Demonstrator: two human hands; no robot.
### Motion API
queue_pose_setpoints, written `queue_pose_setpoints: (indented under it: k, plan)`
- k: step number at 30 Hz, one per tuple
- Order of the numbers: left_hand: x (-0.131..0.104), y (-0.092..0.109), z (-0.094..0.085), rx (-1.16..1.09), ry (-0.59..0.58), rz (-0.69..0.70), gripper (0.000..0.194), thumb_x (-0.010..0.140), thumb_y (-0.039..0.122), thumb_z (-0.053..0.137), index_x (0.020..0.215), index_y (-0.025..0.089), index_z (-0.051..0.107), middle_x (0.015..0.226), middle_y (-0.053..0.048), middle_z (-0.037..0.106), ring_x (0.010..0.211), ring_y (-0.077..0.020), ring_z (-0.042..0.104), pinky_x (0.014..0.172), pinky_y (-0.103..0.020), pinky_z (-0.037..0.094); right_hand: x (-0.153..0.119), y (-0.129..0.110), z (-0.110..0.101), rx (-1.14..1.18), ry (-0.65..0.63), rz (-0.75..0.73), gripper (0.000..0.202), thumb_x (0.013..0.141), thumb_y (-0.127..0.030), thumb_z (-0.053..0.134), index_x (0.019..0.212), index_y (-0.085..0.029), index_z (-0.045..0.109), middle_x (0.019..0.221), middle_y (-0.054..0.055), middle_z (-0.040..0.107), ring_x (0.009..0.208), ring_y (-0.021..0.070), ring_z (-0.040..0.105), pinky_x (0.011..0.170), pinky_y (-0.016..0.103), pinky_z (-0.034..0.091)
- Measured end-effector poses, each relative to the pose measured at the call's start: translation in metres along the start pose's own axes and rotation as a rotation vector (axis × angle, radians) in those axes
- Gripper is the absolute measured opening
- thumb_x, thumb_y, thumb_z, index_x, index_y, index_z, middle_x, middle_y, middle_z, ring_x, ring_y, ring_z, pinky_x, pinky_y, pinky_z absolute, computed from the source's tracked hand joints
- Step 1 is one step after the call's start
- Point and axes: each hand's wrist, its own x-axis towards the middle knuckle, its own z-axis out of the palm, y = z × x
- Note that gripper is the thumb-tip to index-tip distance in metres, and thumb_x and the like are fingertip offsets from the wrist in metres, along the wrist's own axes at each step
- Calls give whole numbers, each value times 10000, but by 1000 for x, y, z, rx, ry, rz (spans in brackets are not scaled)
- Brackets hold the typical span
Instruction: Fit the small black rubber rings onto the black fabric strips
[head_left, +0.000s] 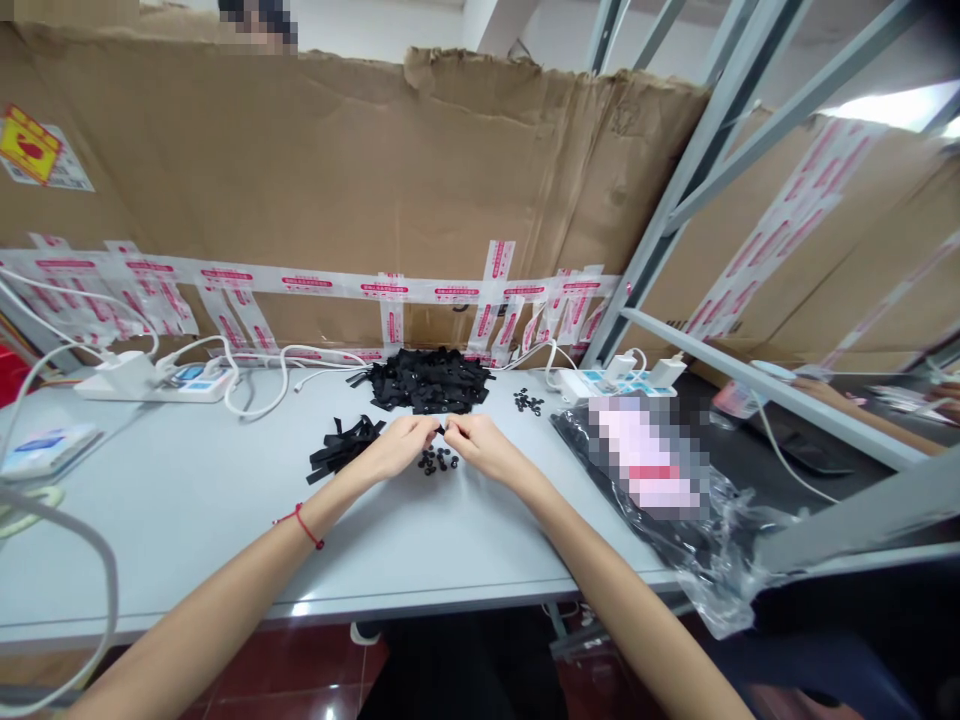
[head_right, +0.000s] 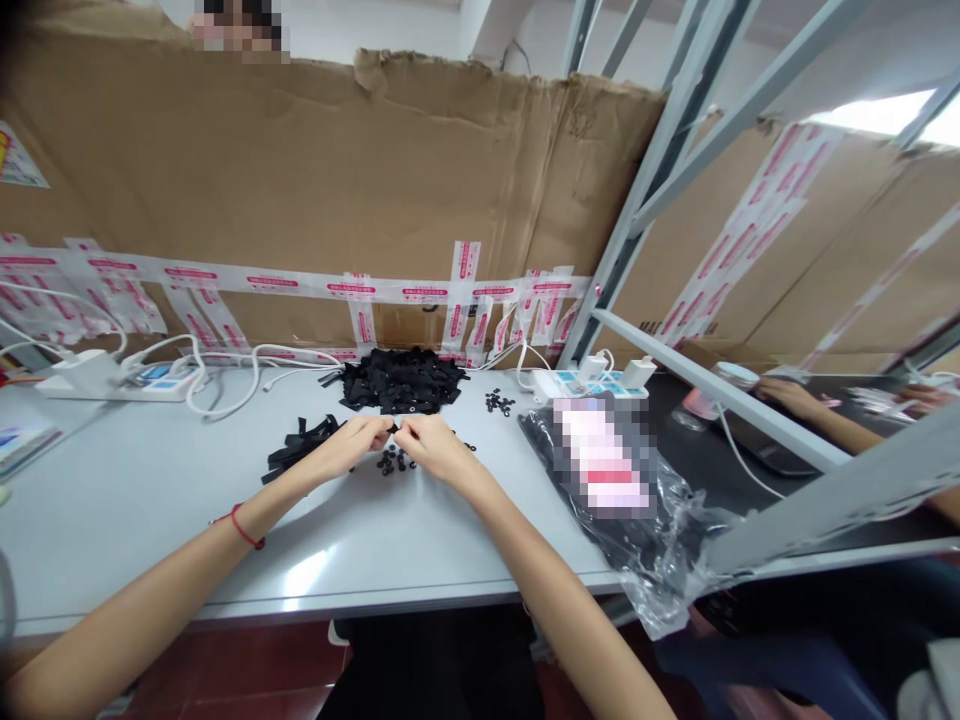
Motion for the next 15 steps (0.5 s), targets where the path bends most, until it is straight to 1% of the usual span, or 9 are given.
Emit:
queue_pose_setpoints:
  k: [2, 4, 5, 8, 10, 13, 15]
  plan:
    - [1, -3, -2, 98, -13, -24, 277, 789, 374, 314, 576, 206, 262, 549, 45, 261, 537, -114, 260, 525, -263, 207, 0, -1, -1, 33, -22, 30, 227, 807, -238, 354, 600, -200, 269, 572, -52, 280, 557, 92, 275, 538, 242, 205]
    - [1, -7, -4, 202, -59, -43, 282, 777, 370, 350, 560, 202, 280, 528, 45, 271, 519, -112, 270, 518, -262, 203, 0, 0, -2, 54, -54, 51, 233, 809, -247, 351, 596, -199, 269, 578, -51, 274, 565, 93, 274, 540, 241, 206]
    - [1, -9, -4, 246, -83, -47, 285, 773, 364, 368, 553, 200, 288, 518, 46, 278, 509, -110, 273, 513, -263, 201, -1, 1, -4, 58, -90, 60, 235, 809, -248, 350, 593, -198, 270, 580, -51, 271, 568, 93, 274, 542, 240, 209]
    - [0, -14, -3, 361, -123, -22, 332, 800, 361, 393, 525, 194, 312, 485, 41, 311, 476, -107, 279, 500, -267, 208, -2, 5, -10, 56, -250, 65, 234, 805, -240, 361, 589, -195, 285, 581, -53, 263, 572, 94, 273, 553, 238, 227]
    - [-2, -14, -2, 442, -124, 17, 367, 834, 359, 385, 510, 187, 354, 471, 26, 374, 461, -111, 312, 499, -269, 222, -4, 7, -15, 81, -324, 38, 225, 808, -235, 370, 598, -194, 300, 589, -55, 264, 577, 93, 273, 561, 236, 240]
    - [-5, -9, -3, 571, -120, 45, 389, 869, 335, 368, 533, 170, 473, 501, -18, 507, 455, -125, 384, 501, -272, 242, -5, 6, -20, 111, -356, 10, 222, 815, -234, 376, 606, -193, 313, 597, -57, 271, 582, 93, 274, 562, 234, 247]
    - [-8, -3, -5, 654, -120, 46, 398, 879, 323, 361, 562, 163, 539, 530, -45, 561, 456, -137, 415, 502, -275, 249, -5, 5, -21, 94, -371, 9, 224, 812, -227, 381, 600, -191, 318, 593, -58, 272, 579, 93, 271, 559, 233, 245]
